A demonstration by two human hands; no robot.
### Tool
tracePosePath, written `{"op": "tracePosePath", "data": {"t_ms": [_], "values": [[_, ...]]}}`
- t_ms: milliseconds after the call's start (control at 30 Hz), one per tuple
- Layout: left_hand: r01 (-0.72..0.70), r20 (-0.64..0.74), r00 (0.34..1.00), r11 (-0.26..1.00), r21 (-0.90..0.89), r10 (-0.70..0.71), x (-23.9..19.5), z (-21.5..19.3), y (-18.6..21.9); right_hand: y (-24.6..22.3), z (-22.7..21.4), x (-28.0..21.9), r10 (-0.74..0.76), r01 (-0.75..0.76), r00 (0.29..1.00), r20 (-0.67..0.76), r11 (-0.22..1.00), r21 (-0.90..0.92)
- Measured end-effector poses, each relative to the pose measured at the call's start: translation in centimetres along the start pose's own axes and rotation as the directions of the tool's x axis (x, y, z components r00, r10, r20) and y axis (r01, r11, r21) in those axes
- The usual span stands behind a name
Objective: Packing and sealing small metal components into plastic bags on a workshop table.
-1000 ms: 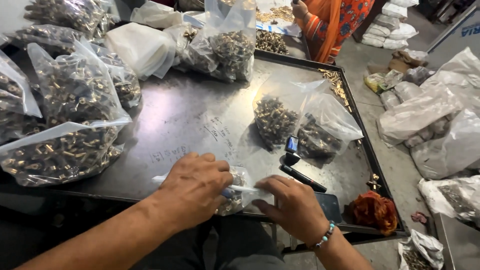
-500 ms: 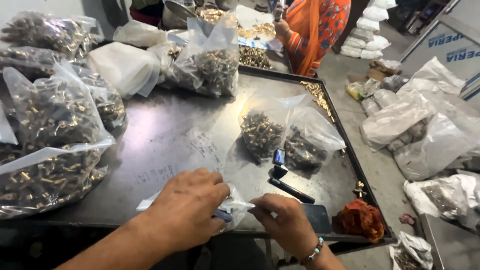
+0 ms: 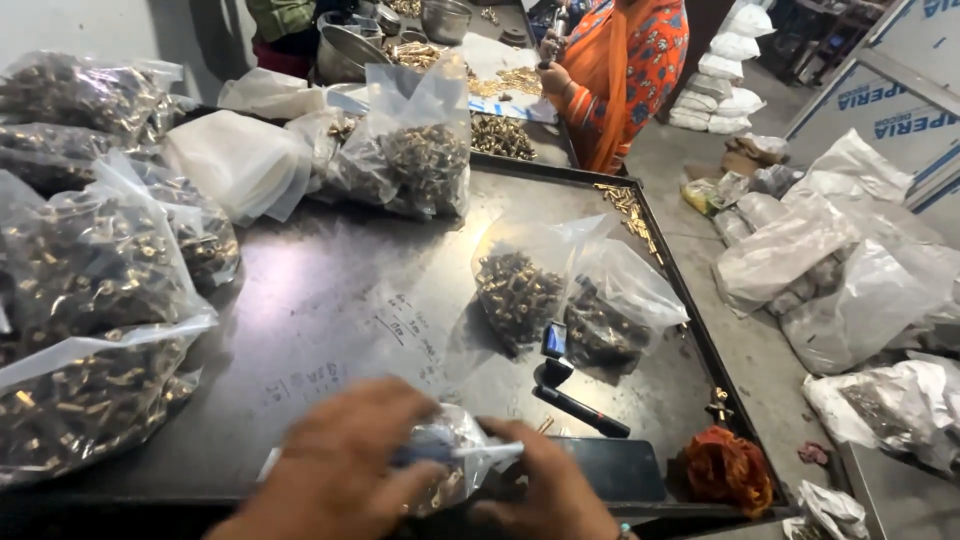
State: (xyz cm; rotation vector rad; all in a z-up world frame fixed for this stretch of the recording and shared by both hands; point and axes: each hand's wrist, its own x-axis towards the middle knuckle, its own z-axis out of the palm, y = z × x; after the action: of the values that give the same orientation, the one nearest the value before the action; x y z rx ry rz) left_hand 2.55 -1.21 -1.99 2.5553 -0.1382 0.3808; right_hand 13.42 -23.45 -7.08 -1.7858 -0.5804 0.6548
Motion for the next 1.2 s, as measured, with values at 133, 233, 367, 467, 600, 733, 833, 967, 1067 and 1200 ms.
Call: {"op": "tracePosePath", "data": {"t_ms": [133,233,367,467,600,733,833,967,1067,1200], "values": [[0.446,-0.064,0.894,0.893,0.06,-0.443,0.7,-2.6,-4.7,0.0,-1.4,2.0,0.092,-0.091,0.996,-0.005,0.98,-0.176],[0.557,-0.053,0.826,0.795,0.24,-0.562,0.7,-2.2,-9.7,-1.9,-5.1,5.3,-0.401,0.283,0.894,-0.199,0.85,-0.445],[0.41,-0.071,0.911,0.875,0.257,-0.406,0.7,1.9,-14.4,-7.2,-9.8,12.0,-0.725,0.4,0.668,-0.166,0.539,-0.741],[0.24,-0.156,0.966,0.939,0.245,-0.206,0.7,5.0,-17.3,-9.0,-12.2,17.1,-0.744,0.322,0.661,0.096,0.166,-0.932],[0.18,-0.156,0.977,0.951,0.25,-0.144,0.2,7.5,-20.2,-5.0,-11.6,21.0,-0.322,0.117,0.946,0.035,0.238,-0.964],[0.154,-0.26,0.961,0.963,0.222,-0.093,0.5,9.1,-21.4,-3.5,-7.5,18.7,-0.576,0.382,0.803,0.153,0.301,-0.874],[0.09,-0.261,0.965,0.961,0.26,-0.02,-0.5,12.3,-25.2,-4.3,-6.3,17.0,-0.655,0.537,0.729,0.197,0.369,-0.759],[0.042,-0.209,0.978,0.959,0.28,0.018,-1.0,14.1,-28.7,-5.6,-7.5,16.4,-0.639,0.672,0.714,0.287,0.51,-0.537],[0.059,-0.129,0.991,0.962,0.266,-0.025,-0.7,12.6,-28.4,-4.7,-10.0,21.0,-0.704,0.671,0.71,0.033,0.661,-0.336],[0.13,-0.113,0.988,0.965,0.229,-0.106,0.4,11.8,-26.5,-1.7,-14.0,29.0,-0.462,0.194,0.864,-0.199,0.671,-0.716]]}}
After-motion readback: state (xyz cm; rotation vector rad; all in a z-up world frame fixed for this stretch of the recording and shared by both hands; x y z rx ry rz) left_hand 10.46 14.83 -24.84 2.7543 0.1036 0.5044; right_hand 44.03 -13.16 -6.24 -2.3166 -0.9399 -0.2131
